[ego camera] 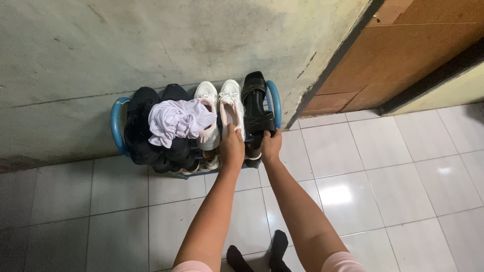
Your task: Cleaning and wiping multiple pairs of shoes on a shoe rack with a cloth.
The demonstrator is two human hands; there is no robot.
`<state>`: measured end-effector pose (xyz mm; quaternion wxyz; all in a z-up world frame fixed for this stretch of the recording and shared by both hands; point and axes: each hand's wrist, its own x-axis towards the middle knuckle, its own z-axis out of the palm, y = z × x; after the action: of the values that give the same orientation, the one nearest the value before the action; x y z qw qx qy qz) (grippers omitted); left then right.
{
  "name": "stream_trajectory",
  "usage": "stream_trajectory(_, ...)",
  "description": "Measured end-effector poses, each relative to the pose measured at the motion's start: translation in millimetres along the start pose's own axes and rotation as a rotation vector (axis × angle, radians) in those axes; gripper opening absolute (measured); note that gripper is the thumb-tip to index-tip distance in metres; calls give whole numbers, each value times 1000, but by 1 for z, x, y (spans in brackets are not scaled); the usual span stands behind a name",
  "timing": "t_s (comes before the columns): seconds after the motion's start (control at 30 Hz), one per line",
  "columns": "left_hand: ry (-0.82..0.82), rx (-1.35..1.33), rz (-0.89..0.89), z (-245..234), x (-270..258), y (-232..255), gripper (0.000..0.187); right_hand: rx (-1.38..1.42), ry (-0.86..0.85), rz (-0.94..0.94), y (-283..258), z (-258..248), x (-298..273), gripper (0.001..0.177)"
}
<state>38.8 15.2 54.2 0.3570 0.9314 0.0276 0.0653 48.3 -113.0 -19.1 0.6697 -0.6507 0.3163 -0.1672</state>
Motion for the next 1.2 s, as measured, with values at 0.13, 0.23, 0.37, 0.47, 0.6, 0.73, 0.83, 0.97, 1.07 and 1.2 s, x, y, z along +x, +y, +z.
stream_trajectory(0.13,-25,-88,-10,3,4,-9,18,-101,63,-64,18,8,2,30)
stream_trajectory(0.23,18,-108,14,7,11,-20,21,-136,108,-129,24,13,-3,31)
stream_trajectory(0.37,8,-100,56,5,17,-25,23,-206,157,-135,25,21,16,31)
stream_trajectory(0.47,-65,-9,66,-9,18,-21,27,-262,155,-141,19,17,22,28)
stream_trajectory(0.6,-231,195,0,-8,29,-25,34,-238,108,-116,16,13,21,27)
stream_trajectory(0.73,-241,227,18,2,24,-33,32,-173,88,2,-3,13,1,28)
stream_trajectory(0.83,-271,210,21,0,16,-29,38,-85,59,67,16,9,3,31)
stream_trajectory(0.97,-171,100,93,1,11,-30,61,-89,-7,65,16,0,0,35)
stream_trajectory(1.07,-204,98,62,-35,-1,-6,74,-179,-1,8,-3,-14,-22,42)
stream_trajectory(1.2,-182,146,74,-39,-9,3,69,-581,75,-567,-33,-26,-49,56)
